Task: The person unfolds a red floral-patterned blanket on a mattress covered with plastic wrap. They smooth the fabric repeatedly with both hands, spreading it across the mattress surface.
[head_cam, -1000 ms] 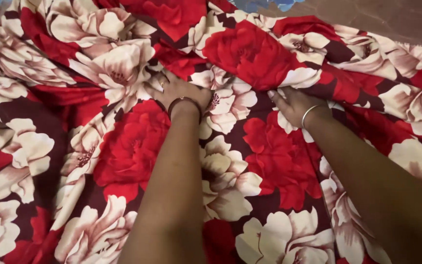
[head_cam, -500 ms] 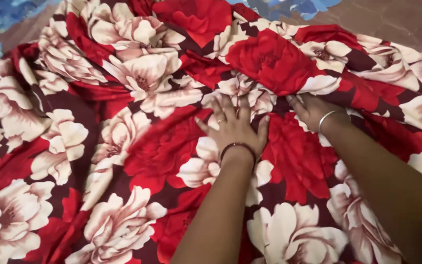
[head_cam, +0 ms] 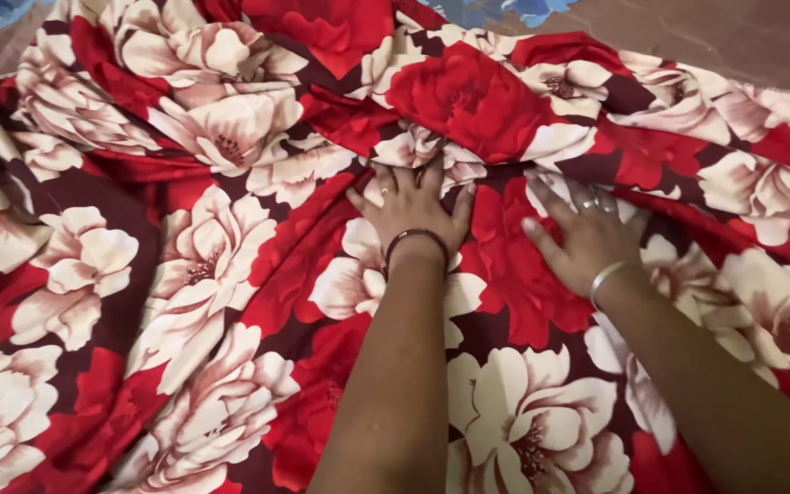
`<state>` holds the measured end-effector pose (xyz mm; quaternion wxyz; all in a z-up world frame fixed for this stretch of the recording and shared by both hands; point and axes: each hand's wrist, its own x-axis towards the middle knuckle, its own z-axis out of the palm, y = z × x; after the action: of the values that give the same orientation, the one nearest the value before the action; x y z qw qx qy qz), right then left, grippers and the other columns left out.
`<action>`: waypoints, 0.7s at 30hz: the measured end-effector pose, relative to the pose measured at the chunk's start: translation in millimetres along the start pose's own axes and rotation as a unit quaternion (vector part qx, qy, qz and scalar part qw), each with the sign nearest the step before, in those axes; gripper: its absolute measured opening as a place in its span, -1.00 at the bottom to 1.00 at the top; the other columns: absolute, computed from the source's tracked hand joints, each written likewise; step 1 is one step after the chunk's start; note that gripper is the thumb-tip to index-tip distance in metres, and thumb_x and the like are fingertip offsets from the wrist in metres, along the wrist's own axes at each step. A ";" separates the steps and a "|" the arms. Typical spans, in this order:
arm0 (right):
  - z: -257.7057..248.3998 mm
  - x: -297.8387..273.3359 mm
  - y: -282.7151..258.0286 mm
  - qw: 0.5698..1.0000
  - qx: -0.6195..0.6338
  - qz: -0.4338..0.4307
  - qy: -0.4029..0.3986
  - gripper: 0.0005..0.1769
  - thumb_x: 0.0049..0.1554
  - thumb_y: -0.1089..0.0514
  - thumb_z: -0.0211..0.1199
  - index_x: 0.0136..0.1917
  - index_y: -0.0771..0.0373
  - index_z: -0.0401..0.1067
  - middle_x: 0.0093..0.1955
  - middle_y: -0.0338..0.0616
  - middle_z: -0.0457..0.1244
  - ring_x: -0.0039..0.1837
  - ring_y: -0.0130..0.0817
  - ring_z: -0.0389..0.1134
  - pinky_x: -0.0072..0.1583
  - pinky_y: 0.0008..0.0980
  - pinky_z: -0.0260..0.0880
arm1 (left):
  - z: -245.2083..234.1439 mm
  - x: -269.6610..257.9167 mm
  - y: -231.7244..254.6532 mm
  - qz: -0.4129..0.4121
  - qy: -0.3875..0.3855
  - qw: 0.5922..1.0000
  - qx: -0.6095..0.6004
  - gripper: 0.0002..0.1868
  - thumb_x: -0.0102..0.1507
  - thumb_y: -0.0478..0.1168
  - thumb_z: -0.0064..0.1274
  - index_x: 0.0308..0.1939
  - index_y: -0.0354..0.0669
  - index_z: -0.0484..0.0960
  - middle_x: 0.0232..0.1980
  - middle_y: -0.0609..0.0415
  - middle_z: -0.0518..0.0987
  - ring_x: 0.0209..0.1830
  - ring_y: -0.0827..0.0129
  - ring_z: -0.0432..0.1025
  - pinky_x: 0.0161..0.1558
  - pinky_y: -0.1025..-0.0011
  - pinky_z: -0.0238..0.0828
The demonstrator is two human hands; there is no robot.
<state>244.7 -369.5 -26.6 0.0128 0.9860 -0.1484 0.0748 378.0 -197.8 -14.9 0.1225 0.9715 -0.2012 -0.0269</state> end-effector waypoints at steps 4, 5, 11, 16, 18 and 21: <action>15.4 23.9 19.5 0.996 0.033 0.070 -0.046 -0.26 0.22 -0.49 -0.20 0.61 -0.40 0.04 0.51 0.00 0.14 0.49 0.21 0.12 0.37 0.63 -0.23 | 1.3 2.0 3.3 0.011 0.021 1.000 0.014 -0.22 0.24 0.47 -0.29 0.47 0.32 0.26 0.58 -0.11 0.11 0.61 -0.08 -0.13 0.39 -0.49 -0.44; 22.2 28.8 25.0 0.995 0.031 0.075 -0.050 -0.26 0.24 -0.51 -0.21 0.60 -0.36 0.11 0.45 0.05 0.20 0.45 0.23 0.17 0.40 0.62 -0.25 | 1.6 1.4 4.2 0.011 0.024 0.999 0.021 -0.21 0.24 0.48 -0.29 0.47 0.31 0.27 0.58 -0.12 0.11 0.60 -0.08 -0.12 0.39 -0.48 -0.44; 25.3 50.2 50.0 0.995 0.028 0.073 -0.064 -0.21 0.20 -0.58 -0.21 0.43 -0.16 0.39 0.24 0.10 0.36 0.33 0.23 0.30 0.40 0.60 -0.23 | 5.3 5.8 6.7 0.013 0.039 0.999 0.015 -0.19 0.20 0.46 -0.27 0.46 0.33 0.25 0.55 -0.13 0.12 0.56 -0.10 -0.10 0.35 -0.50 -0.45; 21.5 62.9 58.4 0.994 0.013 0.070 -0.078 -0.17 0.21 -0.61 -0.25 0.35 -0.11 0.48 0.14 0.10 0.41 0.25 0.20 0.35 0.39 0.53 -0.12 | -6.4 8.4 12.5 -0.004 0.006 1.000 0.008 -0.21 0.19 0.44 -0.23 0.46 0.36 0.29 0.53 -0.15 0.17 0.57 -0.11 -0.08 0.39 -0.45 -0.46; 10.8 71.3 53.3 0.993 0.018 0.070 -0.092 -0.16 0.20 -0.62 -0.27 0.31 -0.12 0.51 0.12 0.09 0.42 0.22 0.19 0.38 0.38 0.49 -0.04 | -9.0 13.4 12.0 -0.013 -0.003 1.000 0.007 -0.22 0.20 0.44 -0.22 0.45 0.35 0.30 0.52 -0.16 0.19 0.57 -0.12 -0.07 0.41 -0.43 -0.45; 13.4 80.4 58.9 0.990 0.044 0.072 -0.116 -0.17 0.15 -0.62 -0.28 0.28 -0.19 0.55 0.05 0.11 0.42 0.14 0.20 0.39 0.33 0.39 0.08 | -8.3 19.8 13.6 -0.019 -0.010 1.000 0.009 -0.23 0.21 0.46 -0.23 0.42 0.31 0.36 0.48 -0.18 0.26 0.56 -0.11 -0.03 0.42 -0.40 -0.44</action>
<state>305.2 -449.8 -27.4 -0.0535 0.9744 -0.2159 -0.0330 391.8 -215.9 -3.6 0.1110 0.9759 -0.1844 -0.0366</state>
